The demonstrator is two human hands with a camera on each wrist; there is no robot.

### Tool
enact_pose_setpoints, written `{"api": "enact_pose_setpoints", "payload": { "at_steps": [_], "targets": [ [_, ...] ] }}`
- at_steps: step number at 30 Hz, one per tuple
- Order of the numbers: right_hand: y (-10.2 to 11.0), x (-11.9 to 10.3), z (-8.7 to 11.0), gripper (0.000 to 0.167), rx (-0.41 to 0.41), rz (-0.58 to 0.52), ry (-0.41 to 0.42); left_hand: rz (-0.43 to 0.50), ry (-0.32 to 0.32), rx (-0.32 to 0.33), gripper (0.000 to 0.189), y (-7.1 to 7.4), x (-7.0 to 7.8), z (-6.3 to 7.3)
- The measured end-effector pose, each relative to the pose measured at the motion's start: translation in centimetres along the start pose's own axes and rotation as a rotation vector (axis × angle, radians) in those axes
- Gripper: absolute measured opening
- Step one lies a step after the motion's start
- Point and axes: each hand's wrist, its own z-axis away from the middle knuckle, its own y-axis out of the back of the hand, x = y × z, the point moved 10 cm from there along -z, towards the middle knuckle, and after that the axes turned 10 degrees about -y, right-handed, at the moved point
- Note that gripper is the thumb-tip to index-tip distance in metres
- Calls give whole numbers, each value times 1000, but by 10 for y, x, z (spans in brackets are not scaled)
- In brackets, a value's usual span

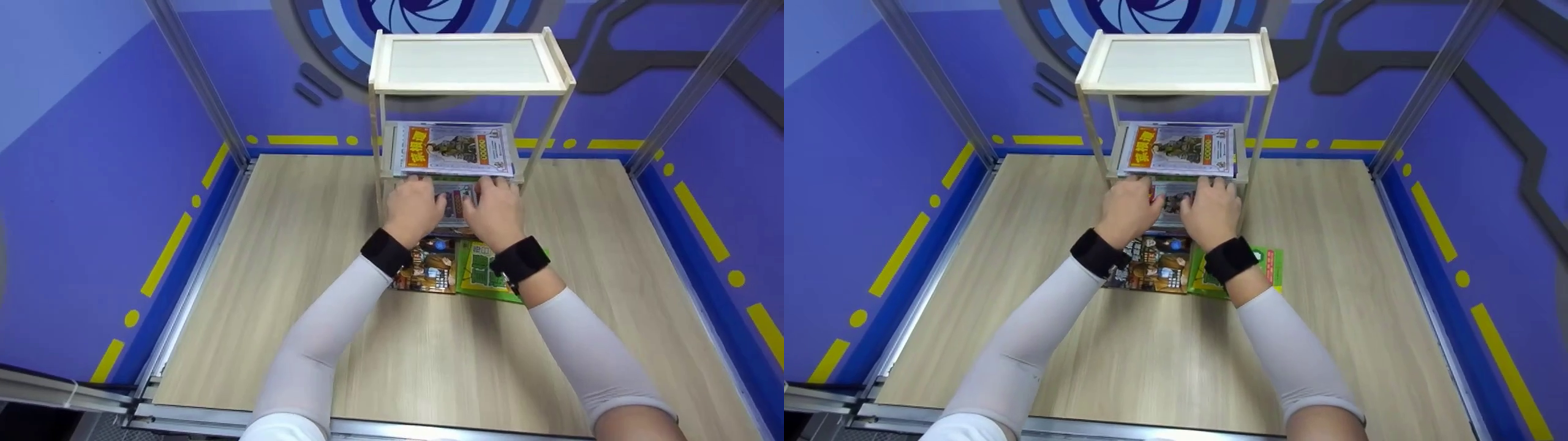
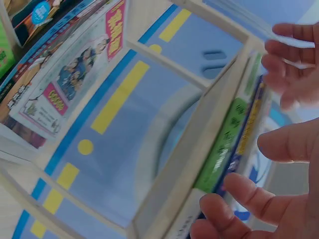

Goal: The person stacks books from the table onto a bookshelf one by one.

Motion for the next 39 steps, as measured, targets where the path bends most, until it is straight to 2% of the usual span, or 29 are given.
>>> {"api": "enact_pose_setpoints", "payload": {
  "at_steps": [4, 7, 14, 21, 24, 28, 33, 39],
  "targets": [
    [-4, 9, -12, 29, -37, 12, -39, 38, 41, -104, 54, -21, -10, -8],
    [-5, 13, -18, 29, -60, 19, -60, 67, 61, -153, 54, -29, -15, -12],
    [-6, 18, -22, 21, -76, 13, -82, 110, 43, -117, 44, -23, -16, -19],
    [-8, 20, -14, 22, -57, 18, -75, 95, 39, -127, 47, -27, -10, -9],
    [-20, 19, -2, 24, -83, -6, -69, 94, 50, -125, 49, -35, -8, 1],
    [-44, 20, 24, 28, -147, 38, -50, 105, 62, -126, 57, -53, -6, 25],
    [-69, 28, 59, 38, -202, 148, -36, 117, 63, -198, 65, -83, -5, 66],
    [-76, 46, 98, 49, -207, 220, -30, 167, 48, -276, 65, -115, 2, 108]
  ]
}}
